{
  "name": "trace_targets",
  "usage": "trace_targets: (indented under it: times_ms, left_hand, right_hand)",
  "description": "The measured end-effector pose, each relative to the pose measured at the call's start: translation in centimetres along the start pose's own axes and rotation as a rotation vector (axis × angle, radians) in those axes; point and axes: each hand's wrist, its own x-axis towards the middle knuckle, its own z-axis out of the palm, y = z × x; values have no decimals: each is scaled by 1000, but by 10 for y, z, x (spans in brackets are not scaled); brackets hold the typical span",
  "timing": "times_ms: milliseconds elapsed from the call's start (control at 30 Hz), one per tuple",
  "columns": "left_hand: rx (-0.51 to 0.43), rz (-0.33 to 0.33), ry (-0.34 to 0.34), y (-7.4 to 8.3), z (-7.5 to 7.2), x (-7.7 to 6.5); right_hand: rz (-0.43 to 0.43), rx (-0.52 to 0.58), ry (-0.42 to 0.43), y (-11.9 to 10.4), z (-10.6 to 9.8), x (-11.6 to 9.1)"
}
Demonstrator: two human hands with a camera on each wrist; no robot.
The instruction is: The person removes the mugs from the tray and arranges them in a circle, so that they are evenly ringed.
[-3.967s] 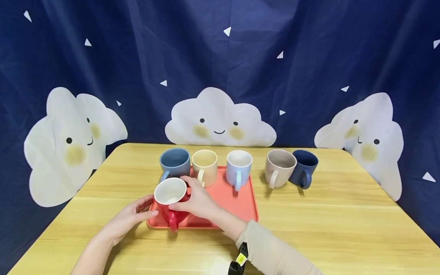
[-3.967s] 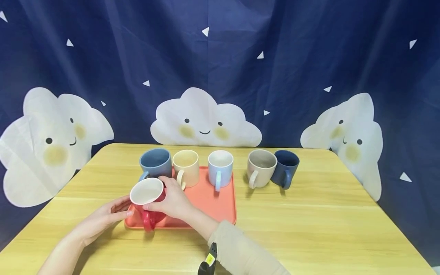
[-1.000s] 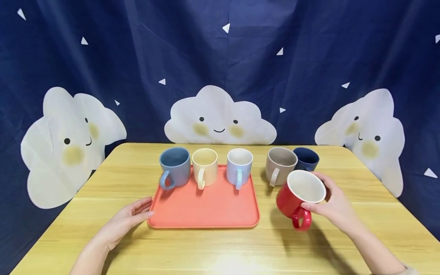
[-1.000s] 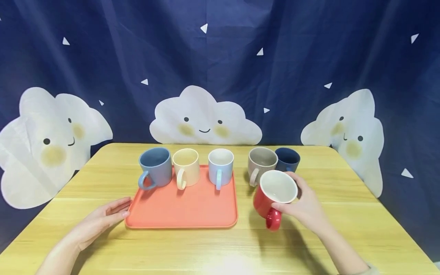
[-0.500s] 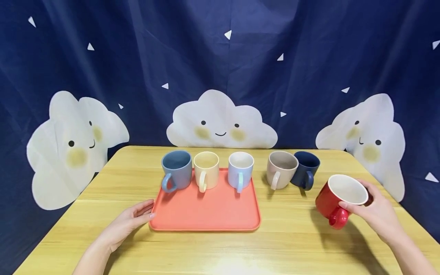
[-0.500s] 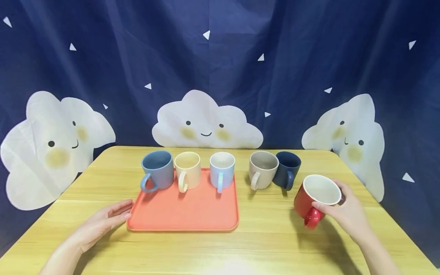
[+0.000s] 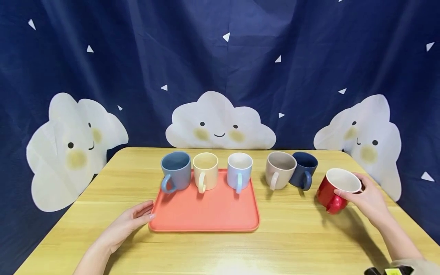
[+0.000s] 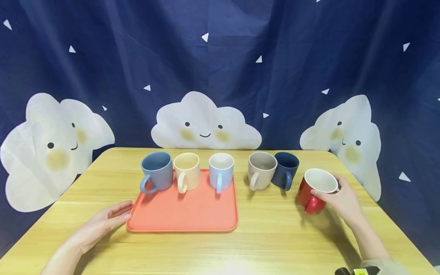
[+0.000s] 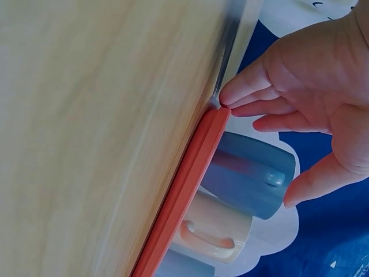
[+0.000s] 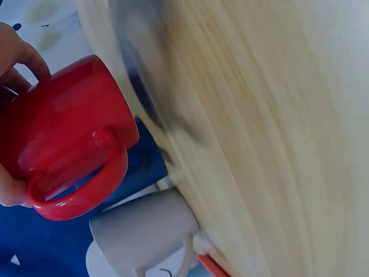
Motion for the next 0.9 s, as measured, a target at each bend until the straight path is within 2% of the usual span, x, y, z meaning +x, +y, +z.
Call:
trace_targets:
  times_ms: [200, 300, 433, 533, 667, 900]
  left_hand:
    - [21, 13, 3, -2, 0, 0]
    - [12, -5, 9, -3, 0, 1]
    - [-9, -15, 13, -3, 2, 1]
    - [7, 1, 6, -3, 2, 1]
    - [6, -8, 19, -3, 3, 1]
    - [4, -10, 33, -1, 2, 1]
  right_hand:
    - [6, 3, -35, 5, 5, 10]
    - [12, 9, -54, 10, 7, 13]
    - [24, 16, -60, 17, 11, 17]
    - [21, 31, -60, 22, 13, 19]
    - [-12, 67, -80, 28, 13, 24]
    - [-76, 180, -184, 32, 8, 37]
